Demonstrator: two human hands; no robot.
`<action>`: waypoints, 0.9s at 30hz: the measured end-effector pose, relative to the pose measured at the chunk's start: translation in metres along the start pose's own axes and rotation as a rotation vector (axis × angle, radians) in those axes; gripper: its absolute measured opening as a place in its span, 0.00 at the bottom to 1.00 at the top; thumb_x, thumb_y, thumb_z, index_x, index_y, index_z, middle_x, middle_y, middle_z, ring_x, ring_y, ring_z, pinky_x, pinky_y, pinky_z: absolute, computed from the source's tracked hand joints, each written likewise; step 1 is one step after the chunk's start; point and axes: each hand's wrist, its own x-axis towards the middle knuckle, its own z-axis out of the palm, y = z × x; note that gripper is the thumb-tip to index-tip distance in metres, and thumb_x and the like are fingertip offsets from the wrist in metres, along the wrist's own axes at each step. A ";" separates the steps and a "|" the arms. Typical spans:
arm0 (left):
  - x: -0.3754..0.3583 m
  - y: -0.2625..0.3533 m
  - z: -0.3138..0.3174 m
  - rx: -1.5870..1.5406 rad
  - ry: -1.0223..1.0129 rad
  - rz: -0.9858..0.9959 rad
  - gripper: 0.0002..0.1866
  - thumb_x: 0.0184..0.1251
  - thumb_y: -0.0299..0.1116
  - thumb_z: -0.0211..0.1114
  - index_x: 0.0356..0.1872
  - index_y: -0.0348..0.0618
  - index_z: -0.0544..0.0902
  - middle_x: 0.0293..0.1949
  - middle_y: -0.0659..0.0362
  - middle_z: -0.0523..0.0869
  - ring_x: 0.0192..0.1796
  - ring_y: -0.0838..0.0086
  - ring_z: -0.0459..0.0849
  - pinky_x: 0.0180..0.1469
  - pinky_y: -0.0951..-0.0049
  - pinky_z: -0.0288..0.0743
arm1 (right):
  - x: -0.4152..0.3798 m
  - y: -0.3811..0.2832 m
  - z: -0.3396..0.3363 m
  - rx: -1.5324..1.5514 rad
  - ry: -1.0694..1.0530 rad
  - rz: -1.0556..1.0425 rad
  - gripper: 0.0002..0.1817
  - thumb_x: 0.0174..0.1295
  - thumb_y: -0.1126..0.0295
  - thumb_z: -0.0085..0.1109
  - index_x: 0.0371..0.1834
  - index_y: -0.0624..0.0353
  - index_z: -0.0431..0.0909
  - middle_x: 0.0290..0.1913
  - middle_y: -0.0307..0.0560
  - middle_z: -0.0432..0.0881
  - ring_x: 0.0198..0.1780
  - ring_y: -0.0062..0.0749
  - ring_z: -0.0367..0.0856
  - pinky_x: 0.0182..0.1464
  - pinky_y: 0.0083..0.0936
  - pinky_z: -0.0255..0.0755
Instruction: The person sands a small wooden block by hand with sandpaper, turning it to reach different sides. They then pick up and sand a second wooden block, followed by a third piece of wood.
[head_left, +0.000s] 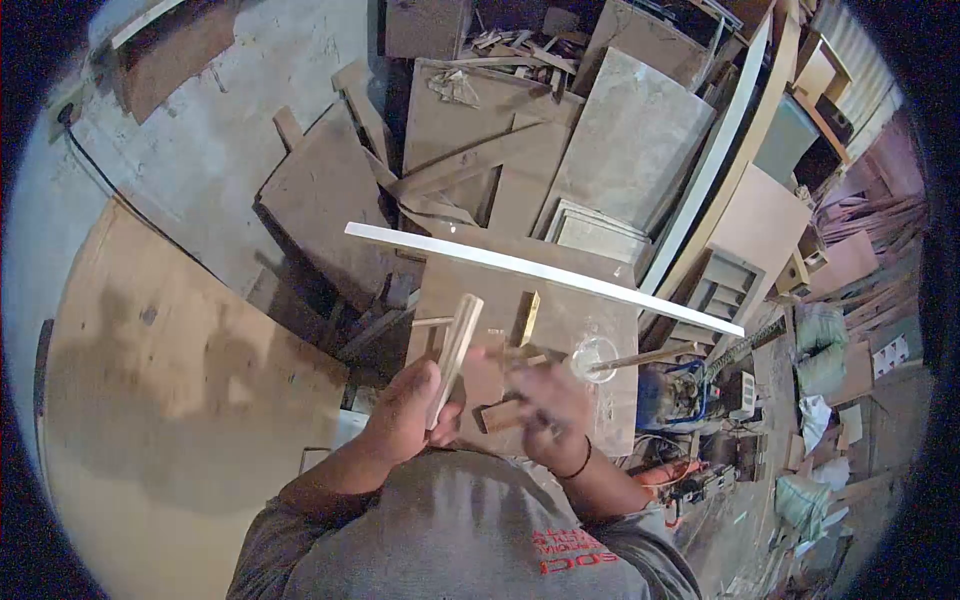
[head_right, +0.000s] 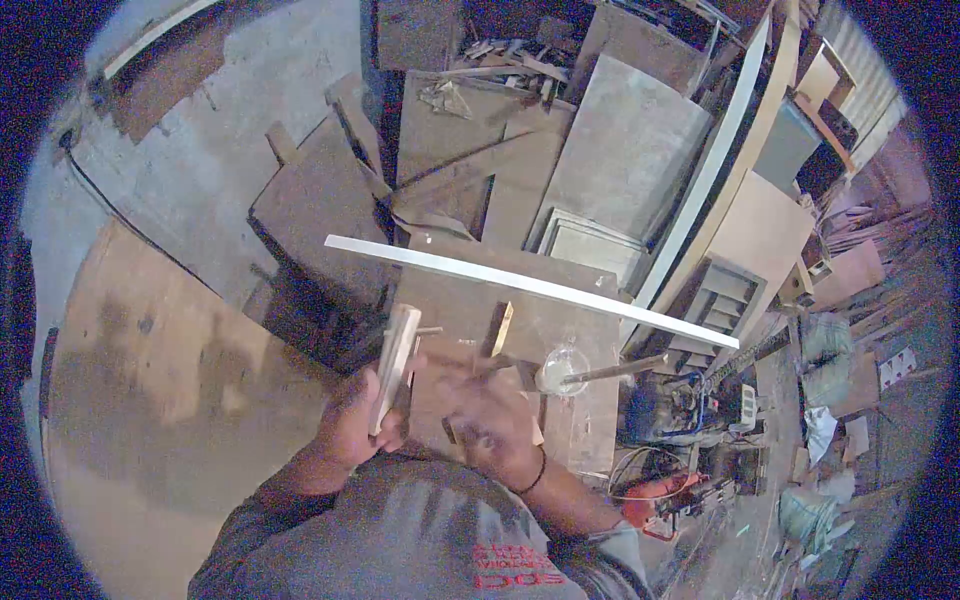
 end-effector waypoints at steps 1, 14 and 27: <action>0.000 0.004 0.004 -0.044 0.021 -0.070 0.23 0.71 0.53 0.46 0.48 0.42 0.74 0.18 0.64 0.71 0.17 0.81 0.69 0.18 0.79 0.65 | 0.006 0.002 -0.001 -0.090 -0.092 -0.173 0.13 0.58 0.64 0.56 0.45 0.54 0.79 0.30 0.41 0.72 0.26 0.28 0.71 0.27 0.24 0.66; -0.011 0.002 0.021 0.091 0.055 -0.046 0.26 0.71 0.48 0.47 0.64 0.46 0.65 0.28 0.65 0.77 0.15 0.84 0.63 0.15 0.81 0.53 | 0.029 -0.005 0.005 -0.373 -0.141 -0.437 0.26 0.43 0.63 0.59 0.52 0.36 0.78 0.24 0.34 0.67 0.26 0.26 0.73 0.25 0.24 0.68; -0.026 0.011 0.019 -0.198 -0.034 -0.227 0.16 0.70 0.50 0.48 0.47 0.51 0.74 0.12 0.66 0.66 0.10 0.81 0.58 0.13 0.79 0.52 | 0.029 -0.001 0.001 -0.428 -0.283 -0.267 0.30 0.42 0.67 0.59 0.56 0.48 0.74 0.22 0.40 0.69 0.21 0.35 0.73 0.20 0.31 0.67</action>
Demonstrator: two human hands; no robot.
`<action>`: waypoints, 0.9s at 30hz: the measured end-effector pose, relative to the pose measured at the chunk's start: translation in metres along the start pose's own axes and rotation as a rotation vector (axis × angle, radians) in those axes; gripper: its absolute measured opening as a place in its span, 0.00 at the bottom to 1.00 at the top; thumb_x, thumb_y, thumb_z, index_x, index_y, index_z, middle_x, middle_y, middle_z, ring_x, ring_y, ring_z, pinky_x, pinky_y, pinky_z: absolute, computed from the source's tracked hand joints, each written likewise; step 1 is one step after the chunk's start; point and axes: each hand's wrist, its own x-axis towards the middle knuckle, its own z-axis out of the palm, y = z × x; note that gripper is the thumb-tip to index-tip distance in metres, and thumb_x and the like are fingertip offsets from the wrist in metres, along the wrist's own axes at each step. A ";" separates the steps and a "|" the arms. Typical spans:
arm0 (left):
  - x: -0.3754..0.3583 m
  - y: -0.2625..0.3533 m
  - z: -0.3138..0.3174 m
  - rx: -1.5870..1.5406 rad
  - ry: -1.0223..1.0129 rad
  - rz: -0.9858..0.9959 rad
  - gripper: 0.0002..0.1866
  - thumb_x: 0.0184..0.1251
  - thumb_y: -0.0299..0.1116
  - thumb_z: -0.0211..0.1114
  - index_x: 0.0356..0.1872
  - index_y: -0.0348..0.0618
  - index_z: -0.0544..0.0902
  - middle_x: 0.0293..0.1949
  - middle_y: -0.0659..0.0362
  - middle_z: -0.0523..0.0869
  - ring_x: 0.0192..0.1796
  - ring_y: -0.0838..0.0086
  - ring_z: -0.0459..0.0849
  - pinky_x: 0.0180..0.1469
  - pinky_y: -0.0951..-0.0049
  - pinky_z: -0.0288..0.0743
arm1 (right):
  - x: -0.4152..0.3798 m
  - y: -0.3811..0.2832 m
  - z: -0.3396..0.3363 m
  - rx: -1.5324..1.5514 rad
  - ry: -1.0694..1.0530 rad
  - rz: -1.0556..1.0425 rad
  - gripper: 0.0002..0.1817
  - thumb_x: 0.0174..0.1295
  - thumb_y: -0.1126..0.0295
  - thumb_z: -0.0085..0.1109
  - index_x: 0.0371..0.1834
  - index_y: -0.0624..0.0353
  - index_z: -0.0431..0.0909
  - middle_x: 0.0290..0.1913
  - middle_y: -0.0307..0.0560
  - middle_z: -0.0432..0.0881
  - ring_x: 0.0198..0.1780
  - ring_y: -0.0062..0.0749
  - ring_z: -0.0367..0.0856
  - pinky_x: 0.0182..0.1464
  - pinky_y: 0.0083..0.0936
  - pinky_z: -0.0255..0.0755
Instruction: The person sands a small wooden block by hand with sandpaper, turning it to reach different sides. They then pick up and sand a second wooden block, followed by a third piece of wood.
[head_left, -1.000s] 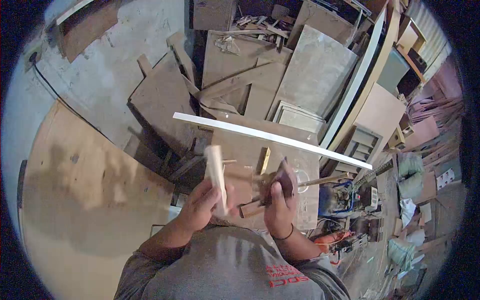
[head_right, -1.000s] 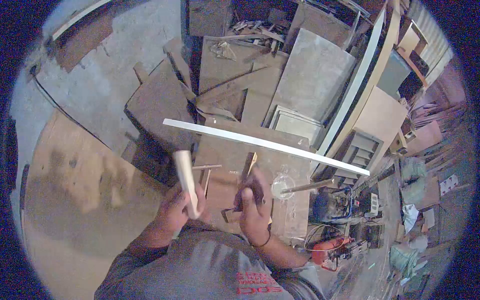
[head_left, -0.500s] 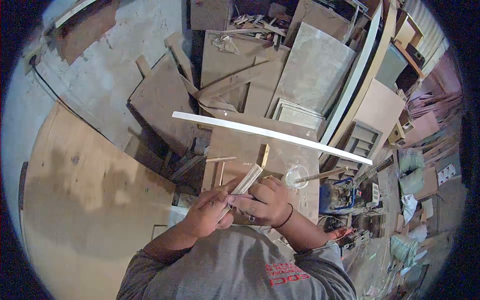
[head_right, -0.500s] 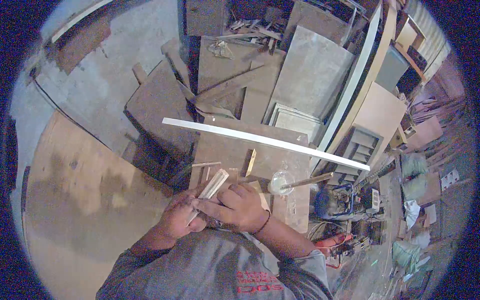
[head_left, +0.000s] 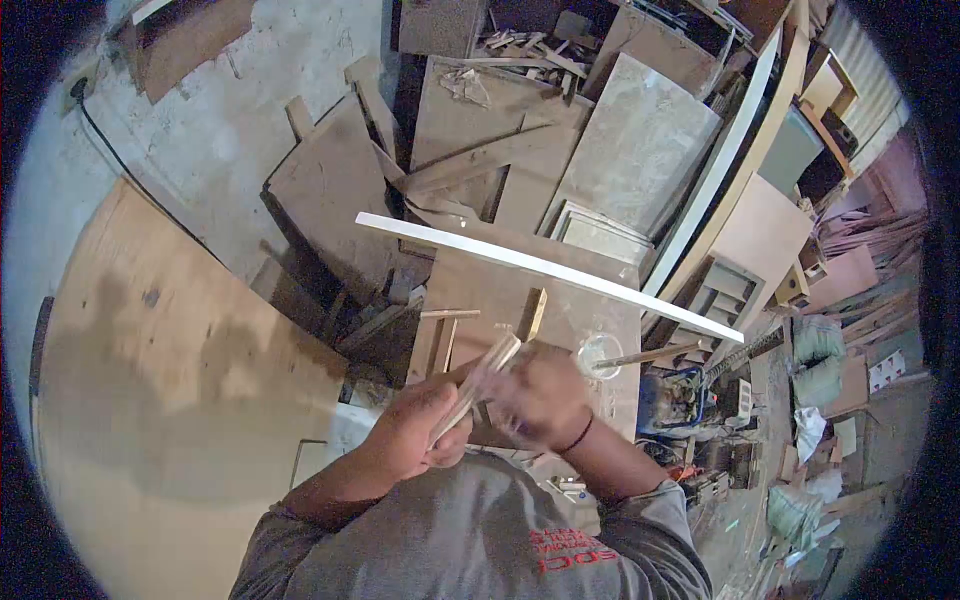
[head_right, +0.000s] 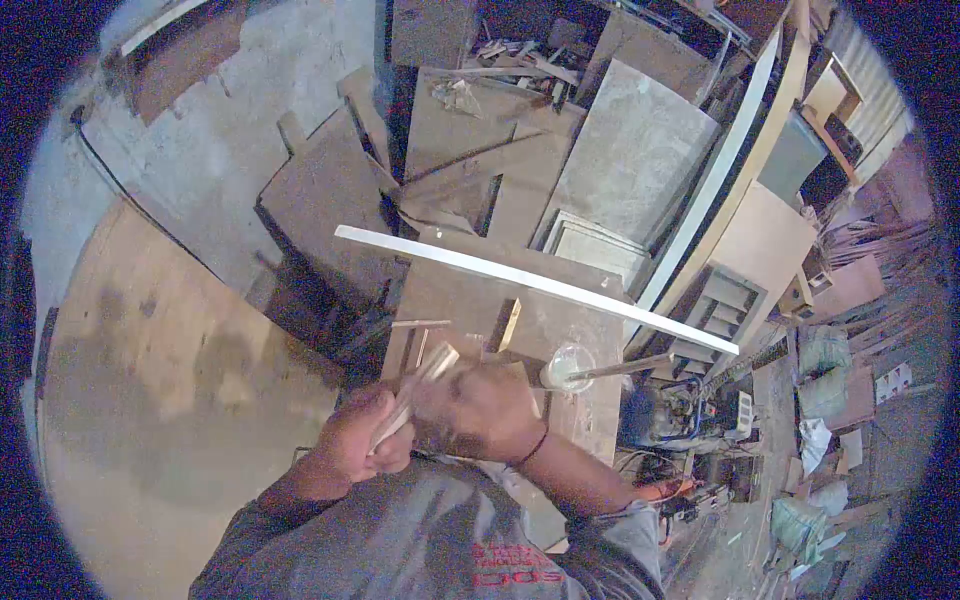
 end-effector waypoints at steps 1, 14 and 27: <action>-0.001 -0.002 -0.002 -0.005 0.003 0.010 0.19 0.71 0.49 0.47 0.54 0.50 0.69 0.13 0.66 0.66 0.11 0.82 0.58 0.14 0.80 0.53 | -0.002 0.003 -0.003 -0.083 -0.031 0.069 0.30 0.42 0.67 0.59 0.56 0.47 0.74 0.22 0.39 0.70 0.22 0.34 0.74 0.22 0.31 0.68; 0.003 -0.011 0.001 0.028 0.130 0.047 0.19 0.68 0.53 0.50 0.46 0.49 0.72 0.13 0.66 0.67 0.10 0.81 0.60 0.14 0.79 0.54 | -0.020 -0.014 0.012 0.095 -0.145 -0.087 0.34 0.40 0.67 0.60 0.58 0.51 0.73 0.23 0.39 0.71 0.28 0.34 0.76 0.31 0.31 0.69; 0.005 -0.012 -0.007 -0.102 0.071 -0.062 0.18 0.69 0.52 0.49 0.44 0.50 0.74 0.13 0.69 0.67 0.10 0.84 0.58 0.16 0.80 0.54 | -0.019 -0.014 0.013 0.129 -0.010 0.083 0.20 0.50 0.69 0.56 0.49 0.53 0.80 0.23 0.44 0.75 0.21 0.37 0.73 0.23 0.31 0.64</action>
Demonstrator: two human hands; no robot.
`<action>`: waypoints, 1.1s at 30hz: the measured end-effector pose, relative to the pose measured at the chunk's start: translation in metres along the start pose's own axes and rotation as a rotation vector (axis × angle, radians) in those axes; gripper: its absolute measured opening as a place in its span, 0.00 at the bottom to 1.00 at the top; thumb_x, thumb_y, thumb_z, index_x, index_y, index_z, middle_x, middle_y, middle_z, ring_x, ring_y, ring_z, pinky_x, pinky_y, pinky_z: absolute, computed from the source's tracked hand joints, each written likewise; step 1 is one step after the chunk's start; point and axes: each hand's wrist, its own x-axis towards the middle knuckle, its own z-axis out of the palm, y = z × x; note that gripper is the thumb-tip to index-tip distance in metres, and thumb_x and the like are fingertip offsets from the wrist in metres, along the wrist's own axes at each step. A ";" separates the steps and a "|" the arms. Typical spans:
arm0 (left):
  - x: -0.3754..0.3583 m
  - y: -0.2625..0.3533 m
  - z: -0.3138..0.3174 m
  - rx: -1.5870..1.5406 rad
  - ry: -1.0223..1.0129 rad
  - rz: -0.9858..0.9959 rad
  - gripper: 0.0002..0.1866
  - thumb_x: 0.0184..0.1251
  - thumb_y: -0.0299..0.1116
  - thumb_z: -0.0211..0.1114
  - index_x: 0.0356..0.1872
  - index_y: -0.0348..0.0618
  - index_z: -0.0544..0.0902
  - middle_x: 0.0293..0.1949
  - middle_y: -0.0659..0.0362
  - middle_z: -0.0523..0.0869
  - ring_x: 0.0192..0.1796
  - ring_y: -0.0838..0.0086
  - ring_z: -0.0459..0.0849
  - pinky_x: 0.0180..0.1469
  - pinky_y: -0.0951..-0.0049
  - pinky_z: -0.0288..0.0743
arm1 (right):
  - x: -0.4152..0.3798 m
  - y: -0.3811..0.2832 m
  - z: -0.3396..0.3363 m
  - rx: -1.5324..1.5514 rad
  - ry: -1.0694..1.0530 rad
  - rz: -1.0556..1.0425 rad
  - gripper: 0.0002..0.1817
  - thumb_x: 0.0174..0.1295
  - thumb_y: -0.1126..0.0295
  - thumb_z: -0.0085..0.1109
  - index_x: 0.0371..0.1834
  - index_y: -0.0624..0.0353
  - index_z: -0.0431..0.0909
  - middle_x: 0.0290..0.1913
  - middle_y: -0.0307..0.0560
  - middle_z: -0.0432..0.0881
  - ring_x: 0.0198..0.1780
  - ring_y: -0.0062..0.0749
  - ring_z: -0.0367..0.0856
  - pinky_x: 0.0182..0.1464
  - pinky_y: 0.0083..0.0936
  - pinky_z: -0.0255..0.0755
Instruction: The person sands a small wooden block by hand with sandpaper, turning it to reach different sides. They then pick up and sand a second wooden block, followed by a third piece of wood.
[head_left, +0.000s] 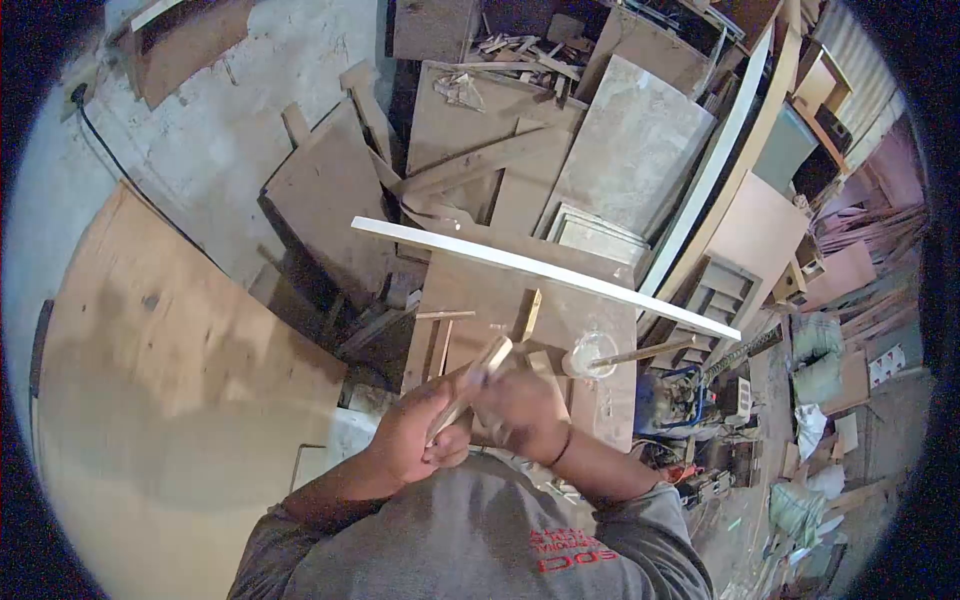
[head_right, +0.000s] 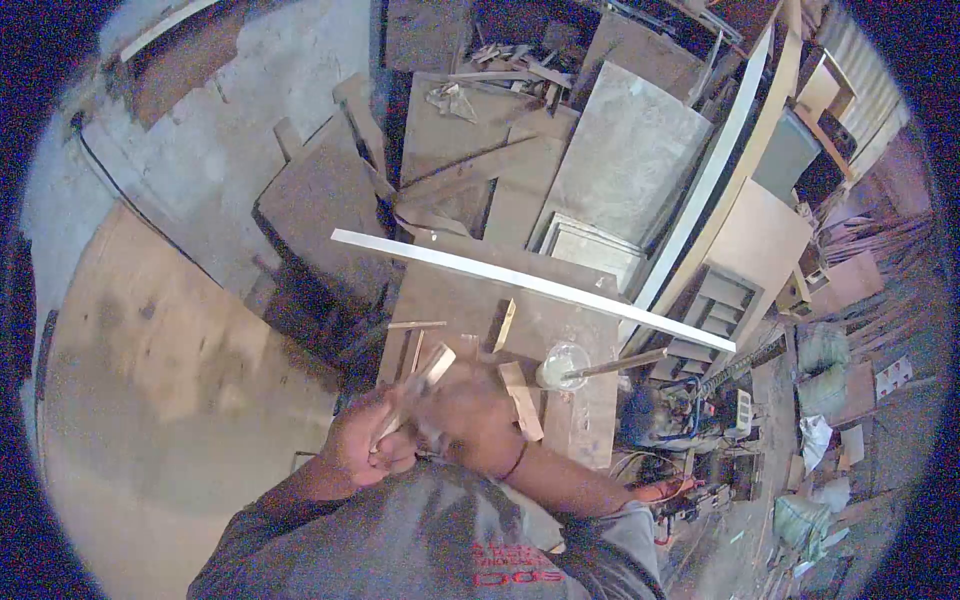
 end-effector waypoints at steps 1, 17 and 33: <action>-0.002 0.000 0.001 -0.001 0.059 -0.015 0.18 0.69 0.52 0.49 0.44 0.50 0.74 0.13 0.69 0.66 0.10 0.84 0.58 0.16 0.80 0.54 | -0.002 -0.009 0.002 0.105 -0.010 -0.031 0.20 0.50 0.69 0.57 0.50 0.53 0.79 0.22 0.43 0.74 0.20 0.37 0.72 0.22 0.31 0.63; 0.004 -0.002 -0.006 -0.060 -0.023 -0.004 0.24 0.72 0.48 0.45 0.65 0.54 0.64 0.15 0.68 0.65 0.12 0.85 0.56 0.16 0.82 0.54 | 0.002 0.007 0.001 0.132 -0.070 -0.059 0.26 0.40 0.67 0.65 0.49 0.51 0.81 0.24 0.39 0.78 0.23 0.36 0.75 0.25 0.28 0.69; 0.012 0.001 -0.007 -0.029 -0.071 0.073 0.26 0.71 0.49 0.46 0.64 0.48 0.64 0.15 0.67 0.66 0.11 0.83 0.56 0.15 0.82 0.53 | 0.008 0.012 -0.005 0.186 -0.123 0.004 0.29 0.40 0.61 0.67 0.52 0.47 0.77 0.31 0.43 0.79 0.29 0.38 0.78 0.30 0.34 0.71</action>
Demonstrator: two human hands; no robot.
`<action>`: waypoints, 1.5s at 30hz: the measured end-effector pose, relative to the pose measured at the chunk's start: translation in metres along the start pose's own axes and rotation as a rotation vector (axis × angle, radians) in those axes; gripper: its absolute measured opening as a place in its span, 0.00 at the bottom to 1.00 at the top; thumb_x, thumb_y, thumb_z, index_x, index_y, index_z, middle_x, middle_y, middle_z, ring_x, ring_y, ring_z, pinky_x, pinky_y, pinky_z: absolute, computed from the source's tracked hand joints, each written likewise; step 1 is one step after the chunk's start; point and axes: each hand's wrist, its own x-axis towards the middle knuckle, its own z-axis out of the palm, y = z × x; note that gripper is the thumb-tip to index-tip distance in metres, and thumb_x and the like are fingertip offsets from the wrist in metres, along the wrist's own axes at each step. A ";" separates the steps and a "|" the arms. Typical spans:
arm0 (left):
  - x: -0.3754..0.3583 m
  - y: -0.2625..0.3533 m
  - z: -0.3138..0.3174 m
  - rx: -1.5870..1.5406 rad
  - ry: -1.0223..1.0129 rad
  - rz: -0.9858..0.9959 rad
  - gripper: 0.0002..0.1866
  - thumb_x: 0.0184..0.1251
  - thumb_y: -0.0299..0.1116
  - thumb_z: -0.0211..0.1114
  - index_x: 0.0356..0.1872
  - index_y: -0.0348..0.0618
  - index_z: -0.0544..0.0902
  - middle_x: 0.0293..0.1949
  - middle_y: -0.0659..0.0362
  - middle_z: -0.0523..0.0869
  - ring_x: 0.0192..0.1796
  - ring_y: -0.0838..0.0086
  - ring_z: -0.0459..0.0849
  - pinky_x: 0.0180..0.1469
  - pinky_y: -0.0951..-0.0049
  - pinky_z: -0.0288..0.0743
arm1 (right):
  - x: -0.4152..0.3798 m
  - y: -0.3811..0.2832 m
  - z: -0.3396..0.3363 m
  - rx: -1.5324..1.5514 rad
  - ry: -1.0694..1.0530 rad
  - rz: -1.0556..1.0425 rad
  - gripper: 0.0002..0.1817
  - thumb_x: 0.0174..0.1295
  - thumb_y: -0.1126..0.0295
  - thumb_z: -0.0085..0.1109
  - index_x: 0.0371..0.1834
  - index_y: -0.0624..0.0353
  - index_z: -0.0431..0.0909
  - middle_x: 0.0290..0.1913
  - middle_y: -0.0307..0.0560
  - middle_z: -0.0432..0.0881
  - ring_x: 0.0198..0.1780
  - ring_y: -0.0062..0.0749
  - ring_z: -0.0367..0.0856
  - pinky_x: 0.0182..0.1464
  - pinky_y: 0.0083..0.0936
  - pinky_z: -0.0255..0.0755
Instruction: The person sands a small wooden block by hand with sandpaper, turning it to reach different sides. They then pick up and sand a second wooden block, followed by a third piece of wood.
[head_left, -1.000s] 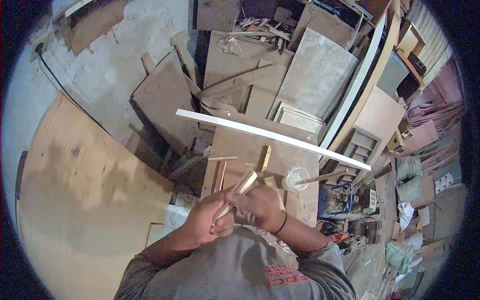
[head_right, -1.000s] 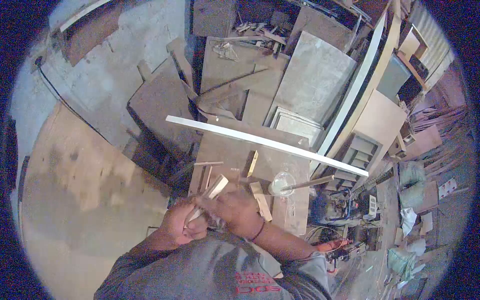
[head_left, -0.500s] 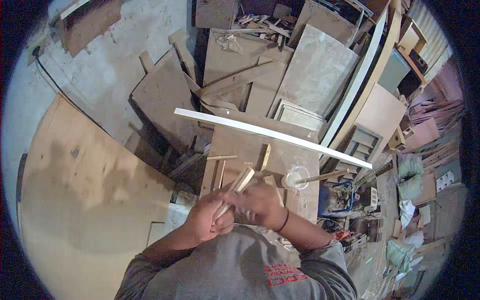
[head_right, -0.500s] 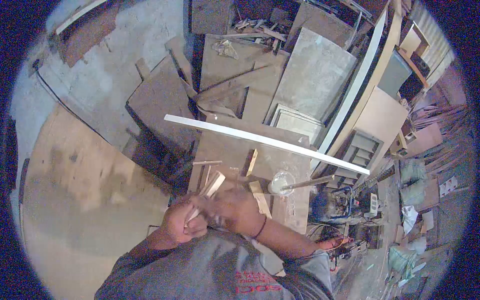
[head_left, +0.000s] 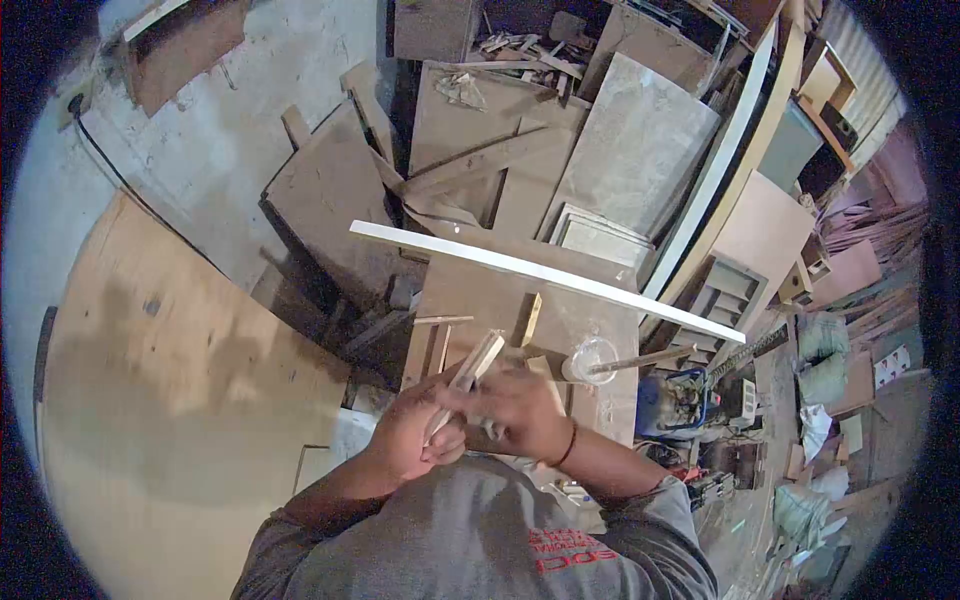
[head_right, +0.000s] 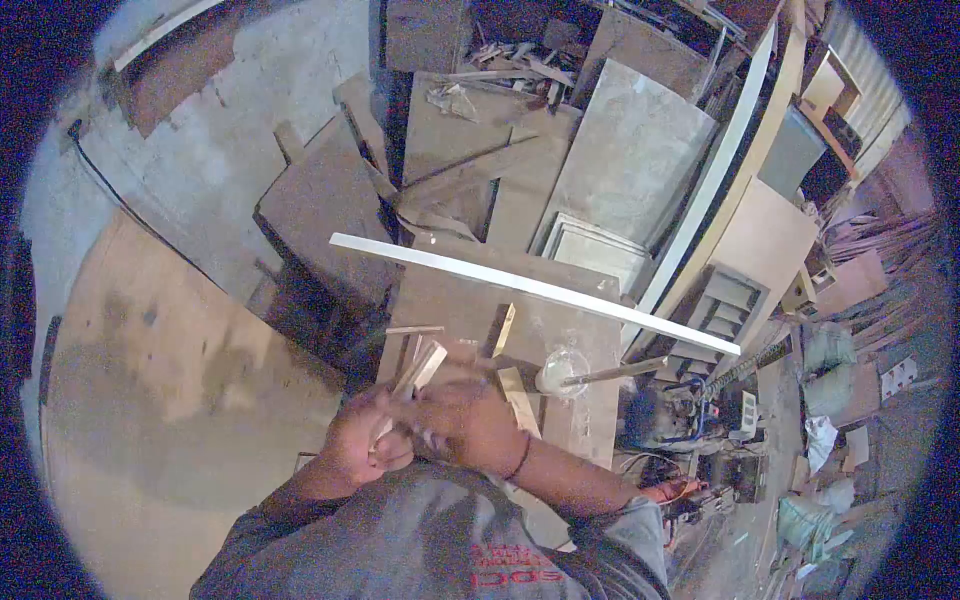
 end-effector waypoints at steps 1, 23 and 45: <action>-0.001 -0.001 0.002 0.041 0.005 0.036 0.26 0.71 0.48 0.46 0.65 0.48 0.63 0.15 0.67 0.66 0.11 0.83 0.56 0.15 0.82 0.53 | 0.007 0.000 -0.011 0.083 0.013 0.042 0.30 0.39 0.61 0.68 0.52 0.46 0.77 0.32 0.44 0.79 0.30 0.39 0.78 0.31 0.34 0.71; 0.001 -0.004 -0.016 0.092 0.088 0.093 0.25 0.72 0.50 0.45 0.64 0.49 0.64 0.18 0.66 0.67 0.13 0.84 0.59 0.17 0.80 0.57 | -0.001 0.026 -0.018 0.067 0.428 0.269 0.27 0.44 0.77 0.59 0.54 0.52 0.77 0.35 0.51 0.79 0.30 0.42 0.77 0.31 0.29 0.70; 0.005 0.002 -0.002 -0.024 0.030 -0.085 0.27 0.72 0.49 0.46 0.68 0.54 0.60 0.18 0.68 0.66 0.12 0.85 0.56 0.15 0.82 0.53 | -0.002 0.007 0.007 -0.076 0.042 0.101 0.28 0.46 0.67 0.59 0.57 0.42 0.75 0.26 0.41 0.75 0.27 0.34 0.76 0.25 0.34 0.70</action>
